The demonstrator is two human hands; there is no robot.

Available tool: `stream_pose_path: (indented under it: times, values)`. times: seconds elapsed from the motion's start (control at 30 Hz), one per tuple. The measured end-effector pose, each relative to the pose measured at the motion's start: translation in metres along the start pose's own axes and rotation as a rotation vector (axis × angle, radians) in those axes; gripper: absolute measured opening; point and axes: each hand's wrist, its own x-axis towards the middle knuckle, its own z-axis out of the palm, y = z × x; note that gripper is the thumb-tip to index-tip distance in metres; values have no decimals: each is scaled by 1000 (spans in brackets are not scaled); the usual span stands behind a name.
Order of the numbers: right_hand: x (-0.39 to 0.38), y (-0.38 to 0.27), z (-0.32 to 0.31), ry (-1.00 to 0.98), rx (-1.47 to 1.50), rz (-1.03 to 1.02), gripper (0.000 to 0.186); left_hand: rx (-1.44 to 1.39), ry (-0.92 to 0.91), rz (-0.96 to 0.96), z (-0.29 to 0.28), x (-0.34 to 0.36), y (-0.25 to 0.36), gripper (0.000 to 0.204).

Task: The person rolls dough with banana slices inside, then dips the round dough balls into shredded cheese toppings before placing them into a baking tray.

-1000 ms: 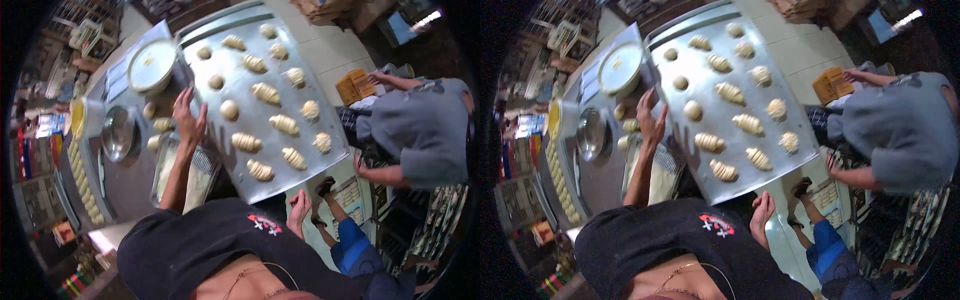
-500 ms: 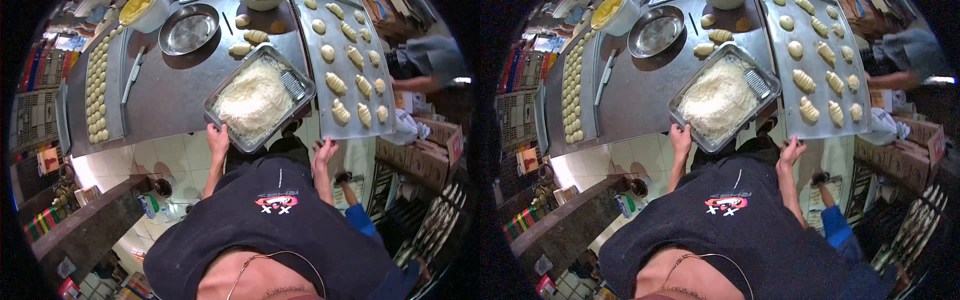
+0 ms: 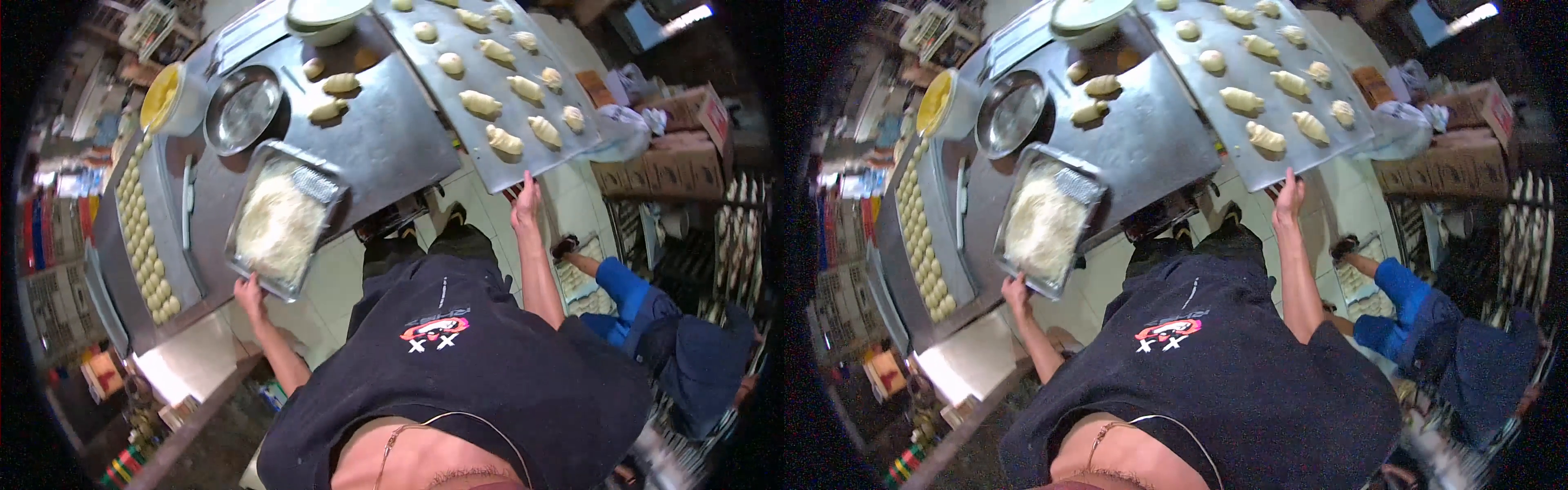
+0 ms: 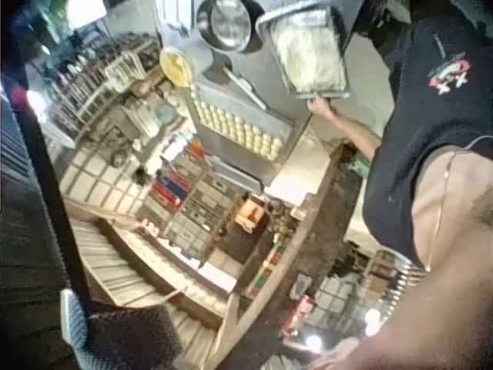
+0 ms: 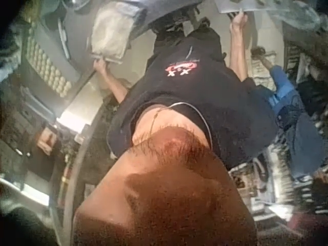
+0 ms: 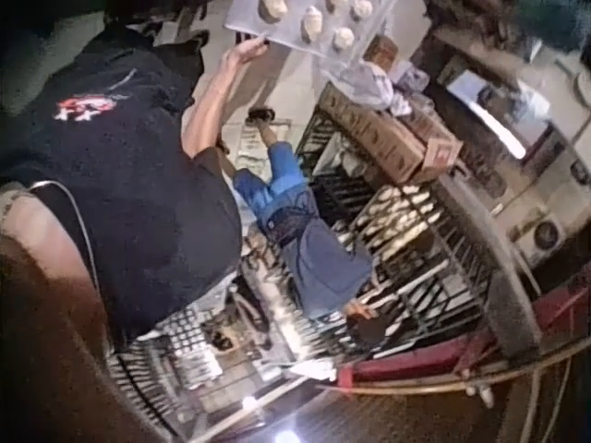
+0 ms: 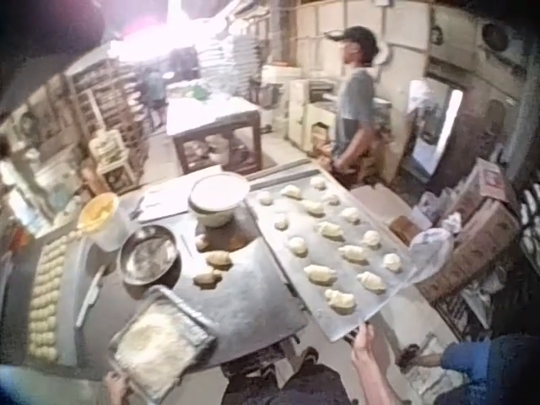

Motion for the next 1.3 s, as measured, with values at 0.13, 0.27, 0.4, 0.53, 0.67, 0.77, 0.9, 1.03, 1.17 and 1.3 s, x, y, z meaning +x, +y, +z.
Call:
stream_pose_path:
  times: [0.13,0.27,0.4,0.53,0.67,0.77,0.9,1.03,1.17,1.3]
  values:
    - [28,-24,5,-6,196,67,40,319,262,192,-33,39,-14,28]
    - [59,-18,-9,84,265,9,40,829,985,540,21,3,38,36]
    - [42,-16,-1,141,274,-30,38,-169,355,757,139,-52,91,38]
    - [12,-19,-24,266,303,29,40,-437,-784,228,278,-175,178,48]
    - [-24,-19,-48,402,52,79,55,-284,-1243,74,342,-215,179,49]
    - [-40,-4,-49,602,-276,24,66,-233,-1301,-75,367,-199,190,34]
    - [-93,-23,-28,669,-239,59,63,-252,-1441,-90,395,-160,202,25]
    - [-117,0,-24,745,-127,27,57,-196,-1284,9,399,-155,231,24]
    - [-148,10,-7,723,-43,-84,46,-193,-1354,-23,430,-85,227,34]
    - [-164,29,-13,792,35,-118,38,-383,-1313,-167,436,-69,257,19]
